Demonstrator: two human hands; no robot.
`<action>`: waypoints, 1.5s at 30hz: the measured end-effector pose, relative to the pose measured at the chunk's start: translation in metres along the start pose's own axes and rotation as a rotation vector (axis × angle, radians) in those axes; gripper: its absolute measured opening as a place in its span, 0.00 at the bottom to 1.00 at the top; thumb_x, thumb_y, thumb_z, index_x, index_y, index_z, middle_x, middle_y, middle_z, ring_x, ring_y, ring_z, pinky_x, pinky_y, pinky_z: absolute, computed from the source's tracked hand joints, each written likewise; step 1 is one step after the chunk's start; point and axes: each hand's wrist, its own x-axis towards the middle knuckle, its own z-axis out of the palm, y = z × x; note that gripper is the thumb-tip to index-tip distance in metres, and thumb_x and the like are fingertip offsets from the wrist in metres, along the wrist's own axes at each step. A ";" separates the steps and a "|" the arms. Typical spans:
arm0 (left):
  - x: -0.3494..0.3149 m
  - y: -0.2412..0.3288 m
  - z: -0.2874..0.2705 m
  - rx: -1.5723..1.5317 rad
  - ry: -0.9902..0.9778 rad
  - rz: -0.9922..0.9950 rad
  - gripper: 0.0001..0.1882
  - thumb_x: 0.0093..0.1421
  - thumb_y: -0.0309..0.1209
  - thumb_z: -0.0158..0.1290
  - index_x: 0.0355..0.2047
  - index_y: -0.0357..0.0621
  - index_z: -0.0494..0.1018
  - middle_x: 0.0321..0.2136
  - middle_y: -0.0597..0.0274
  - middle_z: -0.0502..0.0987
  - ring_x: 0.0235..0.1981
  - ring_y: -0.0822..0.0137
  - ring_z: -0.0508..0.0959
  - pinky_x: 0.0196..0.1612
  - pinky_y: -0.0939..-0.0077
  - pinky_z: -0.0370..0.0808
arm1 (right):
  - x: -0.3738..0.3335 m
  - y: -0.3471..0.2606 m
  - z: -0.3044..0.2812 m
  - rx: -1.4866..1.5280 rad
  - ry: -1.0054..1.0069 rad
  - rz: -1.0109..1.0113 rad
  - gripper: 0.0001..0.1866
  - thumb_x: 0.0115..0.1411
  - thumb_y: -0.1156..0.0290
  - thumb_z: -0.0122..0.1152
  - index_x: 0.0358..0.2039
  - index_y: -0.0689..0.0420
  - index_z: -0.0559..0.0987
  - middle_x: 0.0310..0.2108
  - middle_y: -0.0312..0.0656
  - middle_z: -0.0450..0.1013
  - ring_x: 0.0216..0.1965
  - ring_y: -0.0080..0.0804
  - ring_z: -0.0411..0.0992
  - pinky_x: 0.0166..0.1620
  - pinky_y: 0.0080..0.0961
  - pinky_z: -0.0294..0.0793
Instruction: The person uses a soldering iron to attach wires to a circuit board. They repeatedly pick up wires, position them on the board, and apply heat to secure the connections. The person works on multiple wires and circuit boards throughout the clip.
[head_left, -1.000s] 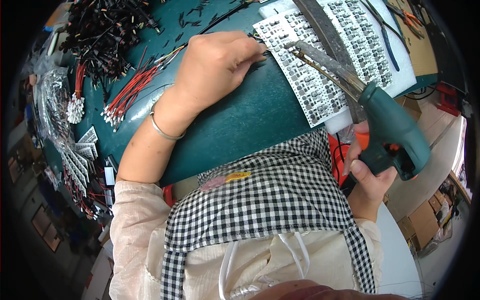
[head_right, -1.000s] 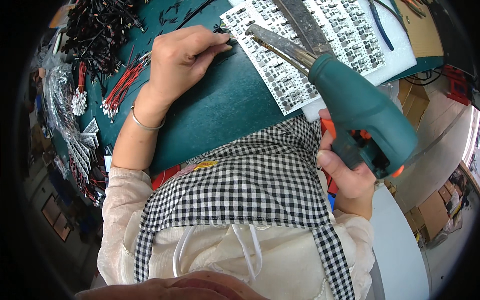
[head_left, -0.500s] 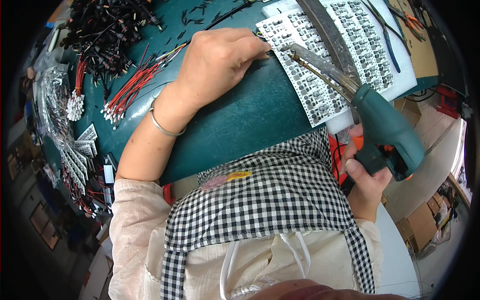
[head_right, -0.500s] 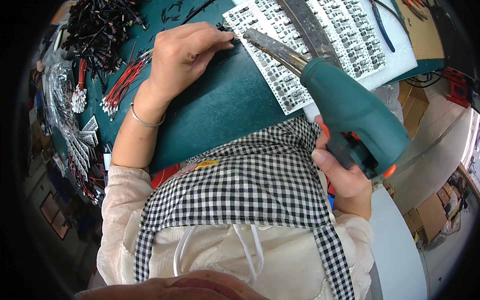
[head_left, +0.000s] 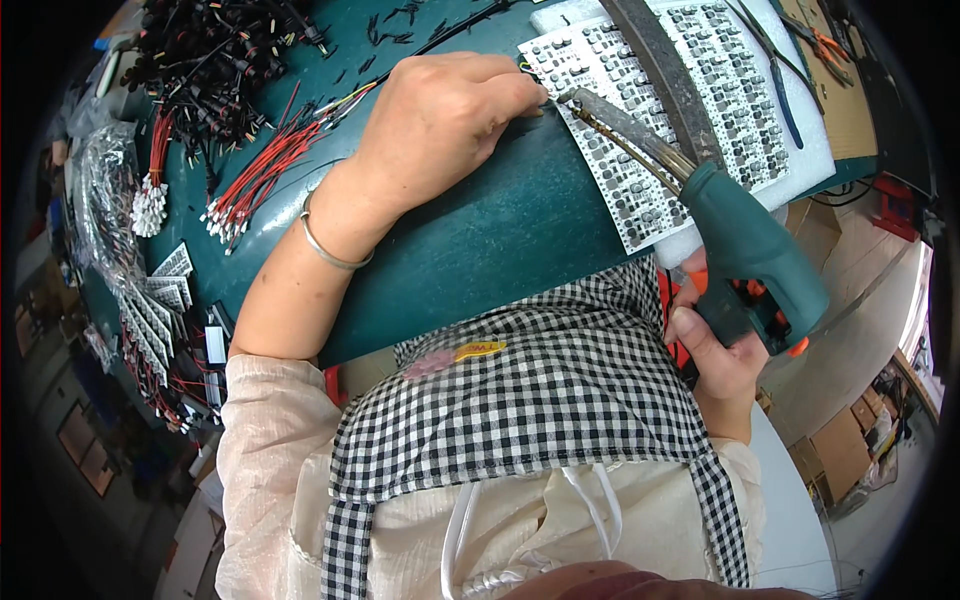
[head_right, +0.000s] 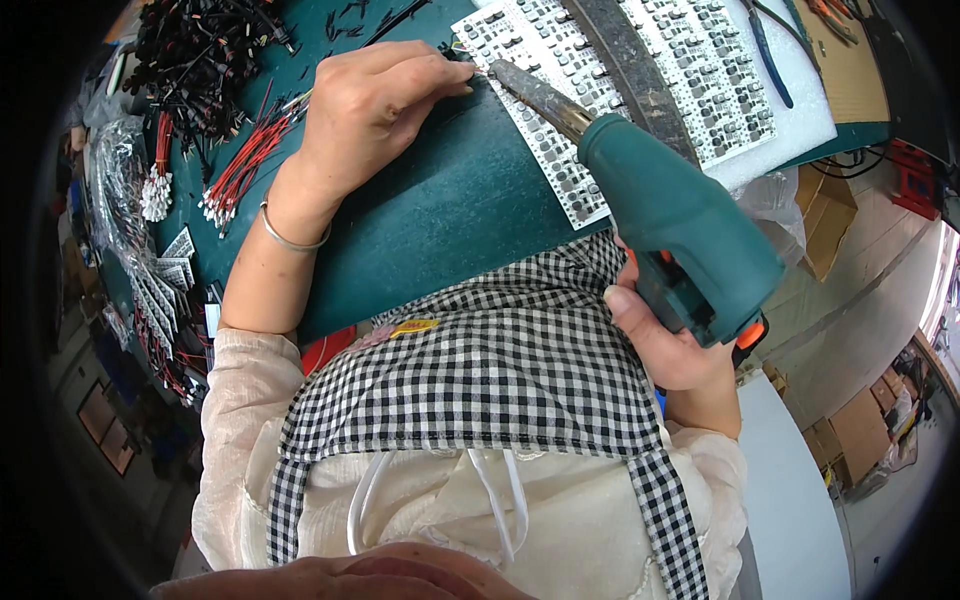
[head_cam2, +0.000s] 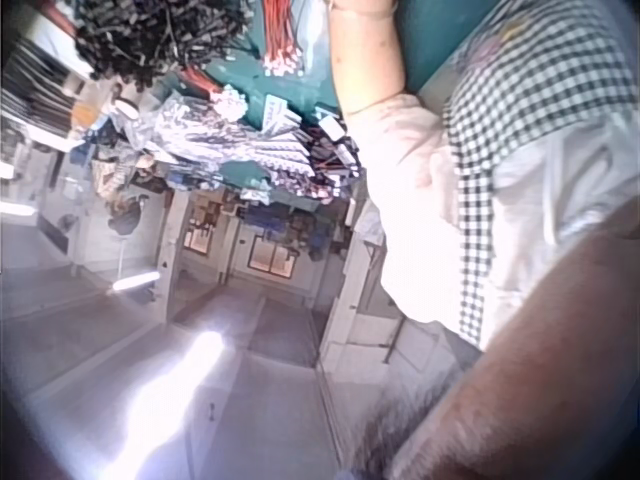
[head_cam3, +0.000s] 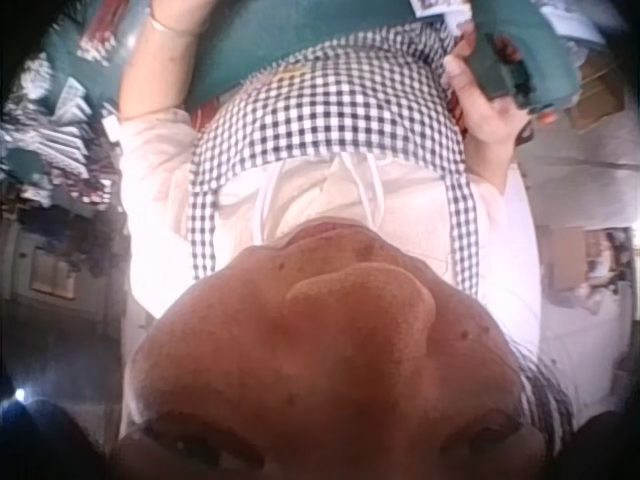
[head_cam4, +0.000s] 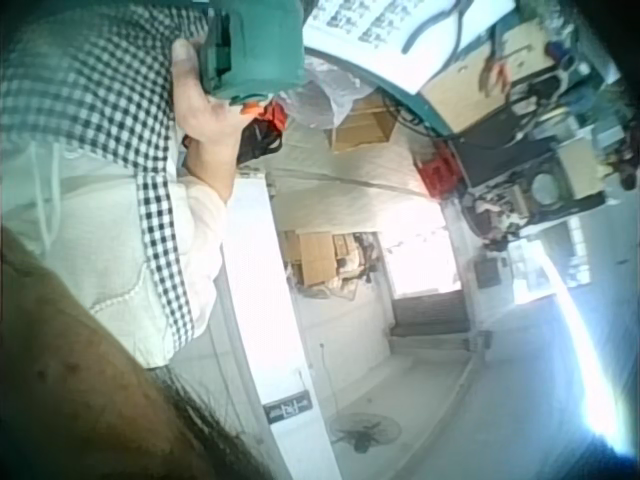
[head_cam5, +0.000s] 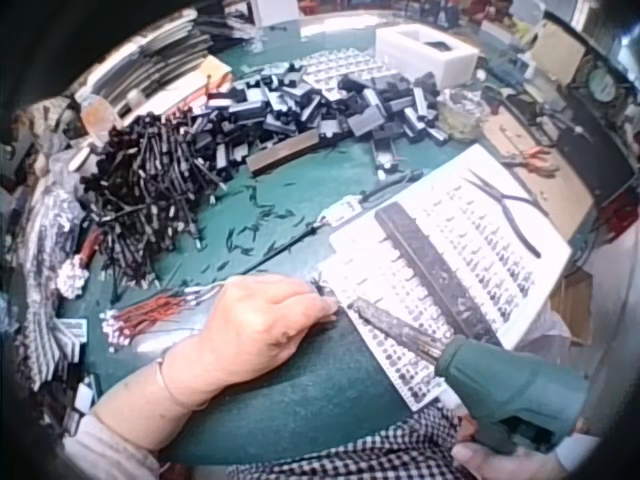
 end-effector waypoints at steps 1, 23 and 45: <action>0.000 0.000 0.000 0.002 -0.001 0.001 0.12 0.44 0.20 0.62 0.32 0.45 0.79 0.21 0.64 0.78 0.22 0.66 0.78 0.23 0.76 0.74 | -0.002 0.000 0.001 0.010 0.024 0.022 0.25 0.47 0.86 0.64 0.49 0.66 0.72 0.39 0.44 0.73 0.31 0.26 0.71 0.35 0.21 0.72; 0.001 0.002 -0.002 0.006 -0.003 0.009 0.13 0.43 0.19 0.60 0.31 0.45 0.78 0.22 0.65 0.78 0.22 0.64 0.78 0.23 0.72 0.74 | 0.016 -0.010 -0.013 0.164 0.019 -0.131 0.35 0.52 0.71 0.61 0.54 0.78 0.58 0.16 0.41 0.63 0.14 0.25 0.64 0.15 0.18 0.67; -0.007 0.017 -0.051 0.066 -0.287 -0.289 0.08 0.49 0.27 0.60 0.32 0.42 0.79 0.27 0.56 0.80 0.28 0.55 0.80 0.32 0.65 0.76 | 0.021 -0.007 -0.029 0.287 0.025 -0.235 0.33 0.51 0.74 0.61 0.54 0.75 0.59 0.16 0.42 0.64 0.13 0.26 0.63 0.18 0.19 0.68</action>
